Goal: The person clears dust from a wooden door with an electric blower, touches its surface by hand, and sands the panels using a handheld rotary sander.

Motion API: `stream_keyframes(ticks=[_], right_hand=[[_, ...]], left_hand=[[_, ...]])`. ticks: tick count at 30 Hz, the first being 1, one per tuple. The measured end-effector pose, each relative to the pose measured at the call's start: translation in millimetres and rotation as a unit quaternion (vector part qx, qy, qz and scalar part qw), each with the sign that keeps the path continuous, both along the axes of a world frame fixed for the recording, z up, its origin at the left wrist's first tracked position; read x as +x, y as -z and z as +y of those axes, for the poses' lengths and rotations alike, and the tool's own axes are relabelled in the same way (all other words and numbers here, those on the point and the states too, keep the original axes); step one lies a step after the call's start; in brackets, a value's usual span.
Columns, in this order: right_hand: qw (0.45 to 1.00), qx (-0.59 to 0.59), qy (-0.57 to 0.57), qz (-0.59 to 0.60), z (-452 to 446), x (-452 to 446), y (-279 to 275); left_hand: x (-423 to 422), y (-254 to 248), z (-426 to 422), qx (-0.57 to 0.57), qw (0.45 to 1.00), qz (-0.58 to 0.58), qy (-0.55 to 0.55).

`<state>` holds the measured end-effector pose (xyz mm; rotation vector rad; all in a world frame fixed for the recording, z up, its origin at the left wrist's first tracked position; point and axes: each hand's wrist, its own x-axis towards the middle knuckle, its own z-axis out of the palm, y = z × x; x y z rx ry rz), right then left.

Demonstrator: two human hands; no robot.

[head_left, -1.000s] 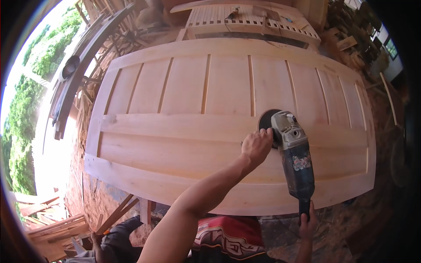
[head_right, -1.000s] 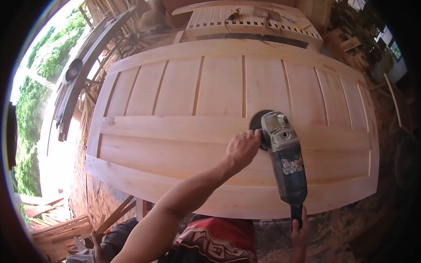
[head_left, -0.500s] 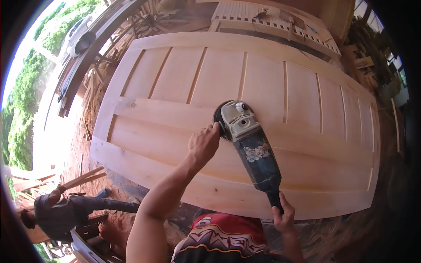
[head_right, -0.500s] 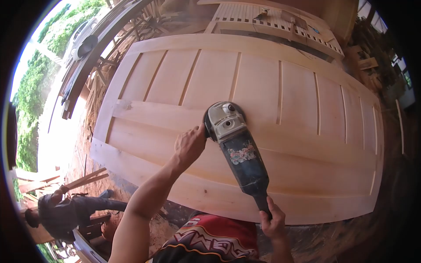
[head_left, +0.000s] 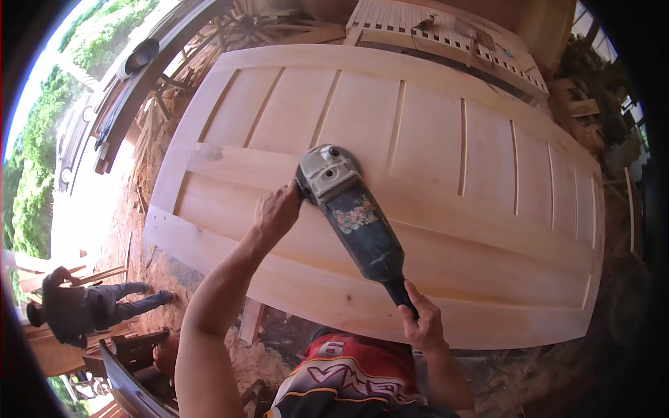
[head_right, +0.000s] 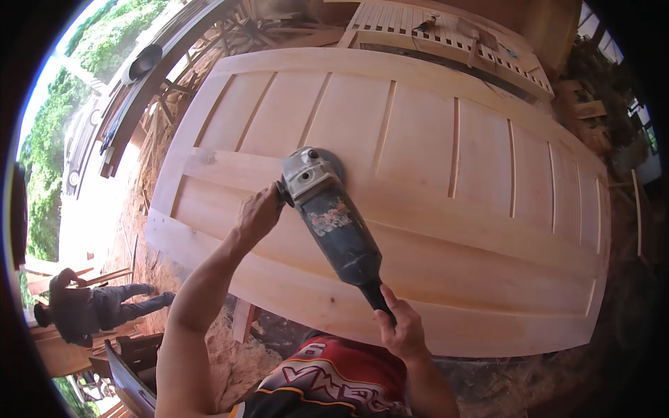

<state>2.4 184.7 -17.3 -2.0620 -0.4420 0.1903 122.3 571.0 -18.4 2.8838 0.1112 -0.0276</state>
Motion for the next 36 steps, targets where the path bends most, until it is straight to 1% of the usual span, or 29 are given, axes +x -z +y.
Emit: stream_keyframes(ticks=[2,4,6,7,8,9,10,11,12,14,15,18,21,24,26,27,29,31,32,34,35,36], right_hand=[[0.999,-0.028,0.014,0.024,-32.9,-15.1,-4.9],[0.997,-0.031,0.062,-0.020,-72.8,-37.1,5.3],[0.992,-0.069,0.108,-0.017,-119.3,-64.4,6.4],[0.985,-0.064,0.151,0.046,-136.9,-78.0,-3.9],[0.979,-0.076,0.176,0.065,-156.3,-92.2,-1.2],[0.972,-0.088,0.200,0.084,-175.5,-106.3,1.5],[0.969,-0.117,0.209,0.059,-202.1,-121.2,13.8],[0.964,-0.147,0.220,0.034,-218.7,-129.4,22.5],[0.966,-0.116,0.226,0.050,-224.0,-131.4,26.0],[0.965,-0.061,0.241,0.086,-224.4,-135.9,22.9],[0.964,-0.101,0.235,0.070,-223.7,-135.6,21.8],[0.971,-0.127,0.197,0.039,-186.9,-124.3,22.9],[0.973,-0.130,0.168,0.089,-119.7,-107.1,4.8],[0.987,-0.101,0.123,0.013,-39.3,-87.2,4.5],[0.972,-0.052,0.137,0.183,12.1,-76.9,-0.2],[0.983,-0.047,0.111,0.142,35.6,-71.2,16.1],[0.992,-0.032,0.070,0.101,89.6,-54.6,16.3],[0.995,-0.033,0.031,0.091,149.2,-34.2,4.9],[0.997,-0.034,0.010,0.062,172.6,-25.2,2.9],[0.999,-0.026,-0.030,-0.006,218.2,-7.2,-2.6],[0.997,-0.017,-0.051,-0.046,230.7,-4.1,-3.6],[0.997,-0.018,-0.051,-0.048,233.5,-3.9,-2.0]], left_hand=[[-0.8,5.0,-34.9,0.000,1.000,0.017,0.019],[-0.2,5.7,-86.3,-0.021,0.999,0.037,0.026],[1.6,6.5,-144.0,-0.040,0.996,0.039,0.071],[1.3,-3.3,-176.2,-0.030,0.995,0.043,0.088],[1.5,-4.5,-203.9,-0.026,0.992,0.038,0.114],[2.8,5.3,-227.5,-0.055,0.988,0.016,0.144],[3.1,5.8,-248.0,-0.054,0.984,0.003,0.171],[2.3,5.4,-263.1,-0.047,0.980,0.004,0.192],[2.9,11.6,-272.6,-0.062,0.975,-0.014,0.211],[3.0,5.6,-272.1,-0.061,0.973,0.002,0.221],[2.3,5.1,-267.9,-0.066,0.976,0.004,0.209],[2.2,4.9,-224.3,-0.078,0.981,0.002,0.178],[-6.0,-2.3,-151.1,-0.081,0.985,0.003,0.149],[-15.8,-1.2,-63.8,-0.075,0.991,-0.009,0.112],[-20.3,-2.5,-1.1,-0.049,0.996,0.010,0.073],[-22.9,-3.9,31.4,-0.046,0.997,0.020,0.054],[-24.9,-5.0,95.2,-0.034,0.999,0.025,0.020],[-27.4,-1.5,152.5,-0.014,1.000,0.021,-0.010],[-26.8,-0.8,177.7,-0.002,1.000,0.018,-0.025],[-26.9,-2.9,217.4,0.007,0.999,-0.004,-0.040],[-25.5,-3.3,232.6,0.009,0.999,0.005,-0.046],[-25.2,-1.8,235.7,0.014,0.999,0.006,-0.044]])
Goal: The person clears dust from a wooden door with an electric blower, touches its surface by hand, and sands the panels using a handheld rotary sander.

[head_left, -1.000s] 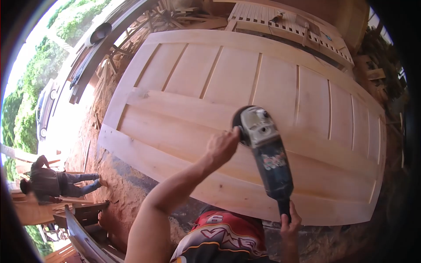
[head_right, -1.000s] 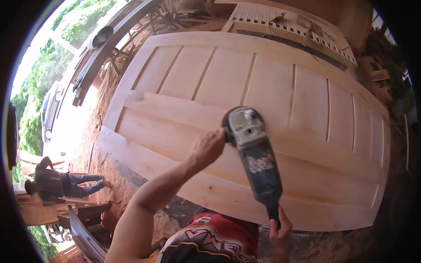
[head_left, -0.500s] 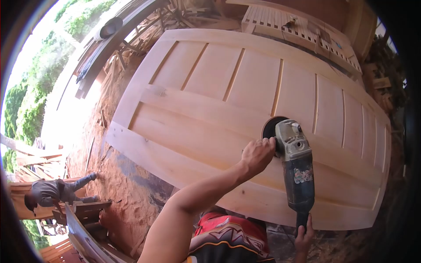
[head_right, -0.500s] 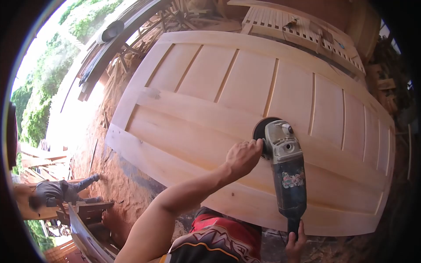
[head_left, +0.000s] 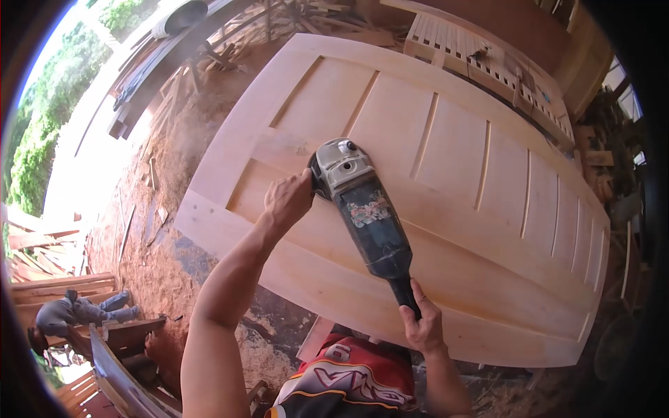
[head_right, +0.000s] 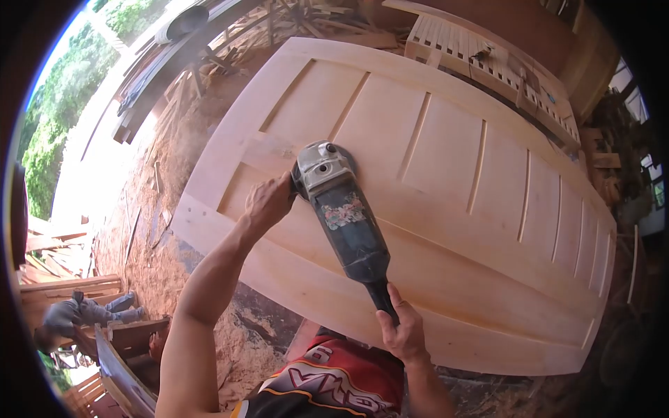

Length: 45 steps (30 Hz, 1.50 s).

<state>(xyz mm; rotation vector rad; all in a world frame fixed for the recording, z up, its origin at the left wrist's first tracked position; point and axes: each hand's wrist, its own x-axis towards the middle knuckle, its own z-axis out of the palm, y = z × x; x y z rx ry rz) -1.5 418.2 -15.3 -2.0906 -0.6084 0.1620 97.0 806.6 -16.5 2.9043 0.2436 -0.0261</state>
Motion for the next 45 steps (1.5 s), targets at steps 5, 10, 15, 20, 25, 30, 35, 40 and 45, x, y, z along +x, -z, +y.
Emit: stream_keyframes(ticks=[5,10,15,20,25,30,35,40,45], right_hand=[[0.992,-0.027,0.050,0.114,-24.5,-21.7,-0.1],[0.977,-0.021,0.147,0.150,-120.9,-74.1,7.8],[0.960,-0.019,0.233,0.157,-167.8,-108.1,9.9],[0.977,-0.031,0.184,0.100,-118.6,-75.5,-5.5],[0.989,-0.031,0.102,0.099,-40.3,-28.7,1.1],[0.998,0.049,-0.015,0.022,51.4,21.6,4.0],[0.996,0.047,-0.051,0.057,50.6,20.5,4.5],[0.998,0.038,0.046,0.028,-45.0,-24.2,0.6],[0.975,-0.005,0.212,0.058,-150.4,-86.3,8.8]], left_hand=[[0.1,4.5,-23.3,-0.008,1.000,-0.001,0.027],[1.0,1.2,-138.0,-0.048,0.994,-0.010,0.097],[11.7,14.4,-205.0,-0.080,0.978,-0.050,0.186],[19.6,3.2,-167.1,-0.069,0.986,-0.050,0.143],[19.4,10.7,-53.6,-0.025,0.998,-0.037,0.049],[6.6,5.1,60.7,0.022,0.999,-0.009,-0.045],[1.6,10.4,71.5,0.024,0.999,-0.027,-0.021],[24.6,3.5,-51.6,0.016,0.999,0.018,0.026],[55.4,1.0,-205.4,-0.052,0.984,0.010,0.168]])
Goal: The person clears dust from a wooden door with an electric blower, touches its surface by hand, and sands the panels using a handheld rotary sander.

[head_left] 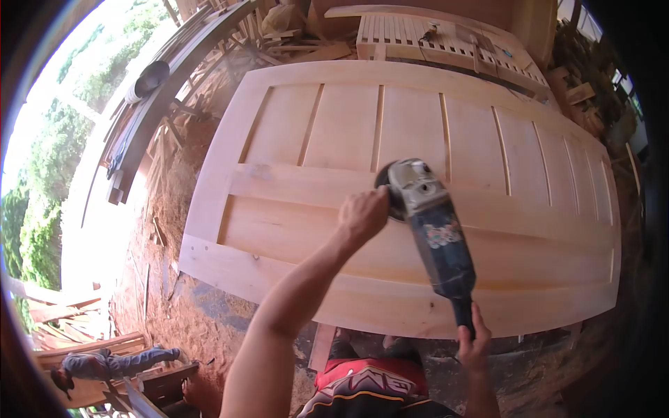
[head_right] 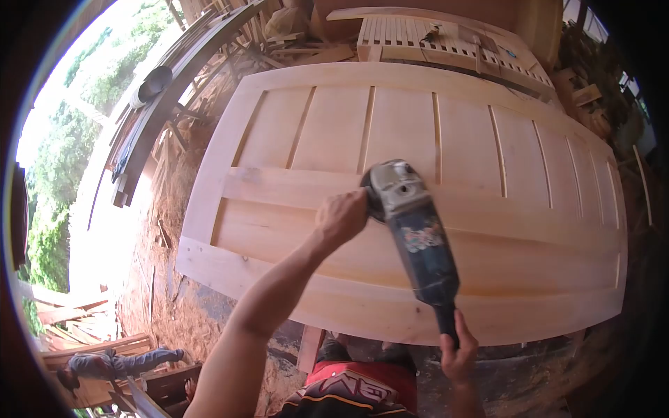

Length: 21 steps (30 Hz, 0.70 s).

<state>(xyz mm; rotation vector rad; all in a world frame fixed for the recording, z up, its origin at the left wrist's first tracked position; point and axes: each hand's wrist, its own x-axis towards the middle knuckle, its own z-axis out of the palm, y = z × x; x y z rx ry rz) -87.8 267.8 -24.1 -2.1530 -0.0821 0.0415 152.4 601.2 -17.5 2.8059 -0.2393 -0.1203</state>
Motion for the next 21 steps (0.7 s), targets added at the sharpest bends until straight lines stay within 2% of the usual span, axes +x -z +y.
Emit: stream_keyframes(ticks=[1,3,6,7,11,13,15,17,18,21], right_hand=[[0.992,0.038,0.057,0.108,-12.3,-11.7,-8.9],[0.989,0.058,0.113,0.080,-22.9,-24.0,-1.6],[0.989,0.027,0.136,0.050,-3.4,-27.5,0.1],[0.989,0.017,0.135,0.050,12.1,-28.2,-0.6],[0.984,-0.001,0.166,0.063,84.4,-30.2,-2.4],[0.989,0.010,0.112,0.100,131.2,-23.9,-12.1],[0.994,0.047,0.077,0.058,174.4,-19.7,0.9],[0.997,0.050,0.035,0.036,220.1,-8.9,-0.6],[0.999,0.009,0.017,0.031,244.7,-1.8,-12.3],[0.998,0.018,-0.002,0.061,289.4,7.1,3.1]], left_hand=[[3.4,-3.7,-24.2,-0.002,1.000,0.008,0.019],[5.7,13.8,-49.9,-0.054,0.991,-0.093,0.081],[3.2,14.2,-43.1,-0.057,0.975,-0.173,0.129],[3.1,14.8,-29.3,-0.037,0.978,-0.158,0.129],[3.3,12.4,40.9,-0.003,0.986,-0.117,0.118],[1.0,10.5,95.2,-0.001,0.988,-0.114,0.100],[-1.6,8.0,151.4,0.010,0.989,-0.115,0.088],[-2.7,7.3,204.5,0.016,0.993,-0.100,0.067],[-3.3,7.1,231.1,0.019,0.994,-0.093,0.056],[-7.1,6.0,303.7,0.021,0.995,-0.096,0.031]])
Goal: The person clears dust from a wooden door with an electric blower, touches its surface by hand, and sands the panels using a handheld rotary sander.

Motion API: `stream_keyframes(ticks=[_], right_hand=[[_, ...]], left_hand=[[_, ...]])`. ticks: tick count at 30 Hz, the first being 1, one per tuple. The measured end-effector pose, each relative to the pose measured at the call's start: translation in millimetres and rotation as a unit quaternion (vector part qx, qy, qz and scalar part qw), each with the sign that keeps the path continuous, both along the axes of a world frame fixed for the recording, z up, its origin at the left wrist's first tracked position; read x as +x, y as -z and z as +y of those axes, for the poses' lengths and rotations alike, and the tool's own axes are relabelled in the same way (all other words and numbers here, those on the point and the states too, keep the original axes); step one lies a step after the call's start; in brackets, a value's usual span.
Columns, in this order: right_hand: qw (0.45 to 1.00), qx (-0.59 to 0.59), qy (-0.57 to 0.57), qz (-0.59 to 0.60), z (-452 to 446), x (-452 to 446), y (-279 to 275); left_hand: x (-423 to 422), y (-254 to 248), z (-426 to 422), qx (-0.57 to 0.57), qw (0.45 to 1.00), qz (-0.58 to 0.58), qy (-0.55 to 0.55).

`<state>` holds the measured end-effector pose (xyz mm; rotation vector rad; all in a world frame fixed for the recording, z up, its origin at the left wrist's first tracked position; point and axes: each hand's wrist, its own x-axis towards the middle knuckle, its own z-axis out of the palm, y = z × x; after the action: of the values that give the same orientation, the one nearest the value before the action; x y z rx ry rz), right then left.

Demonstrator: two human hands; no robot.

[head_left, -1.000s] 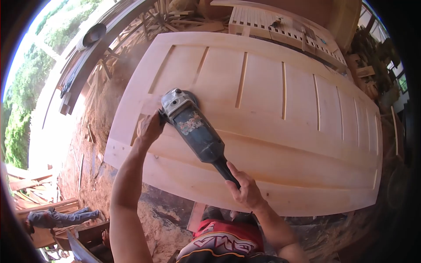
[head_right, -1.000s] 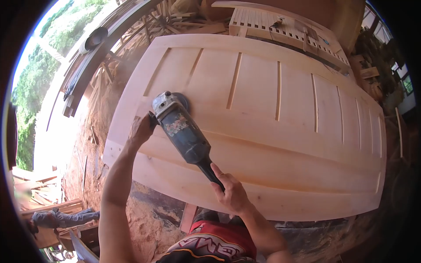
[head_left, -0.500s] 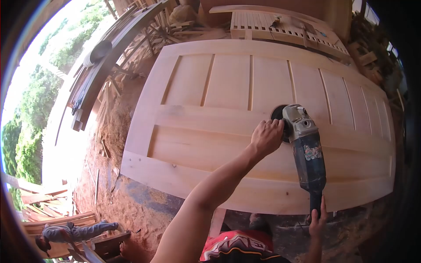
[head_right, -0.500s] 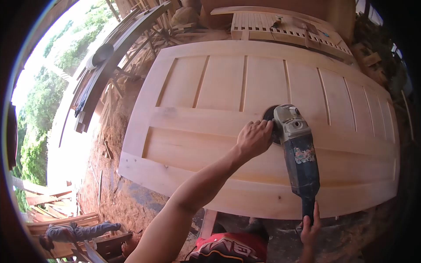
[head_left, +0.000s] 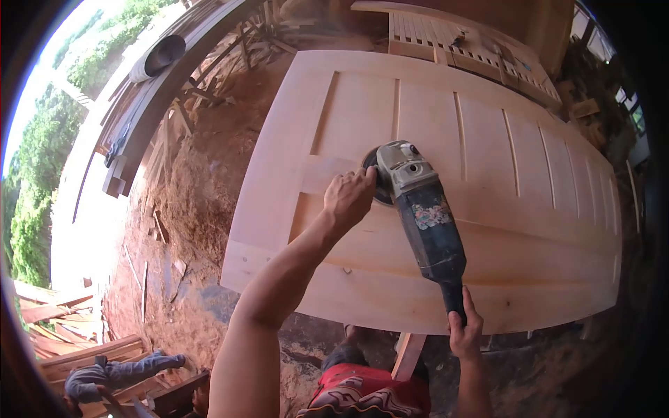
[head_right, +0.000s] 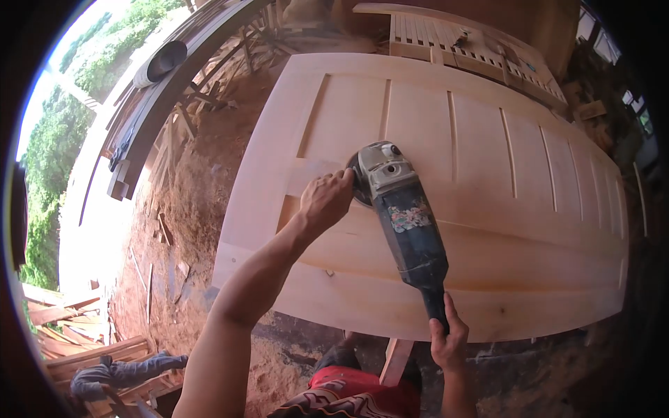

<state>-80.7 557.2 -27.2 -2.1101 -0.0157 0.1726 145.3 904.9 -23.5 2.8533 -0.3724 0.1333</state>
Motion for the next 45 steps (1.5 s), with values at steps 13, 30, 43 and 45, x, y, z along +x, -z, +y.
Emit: stream_keyframes(ticks=[13,30,43,45], right_hand=[[0.995,0.023,-0.095,-0.032,105.3,24.9,-7.5],[0.997,0.019,-0.069,-0.018,119.0,48.0,-12.9],[0.980,0.040,-0.192,-0.036,175.8,71.8,-7.2],[0.976,0.022,-0.215,-0.030,170.5,45.4,-18.3]], left_hand=[[-36.3,1.8,130.8,0.000,0.997,-0.003,-0.078],[-9.4,-4.1,138.7,-0.019,0.995,0.049,-0.087],[-71.1,-5.9,225.8,0.000,0.980,0.030,-0.198],[-121.1,-9.7,219.3,-0.001,0.975,0.021,-0.223]])
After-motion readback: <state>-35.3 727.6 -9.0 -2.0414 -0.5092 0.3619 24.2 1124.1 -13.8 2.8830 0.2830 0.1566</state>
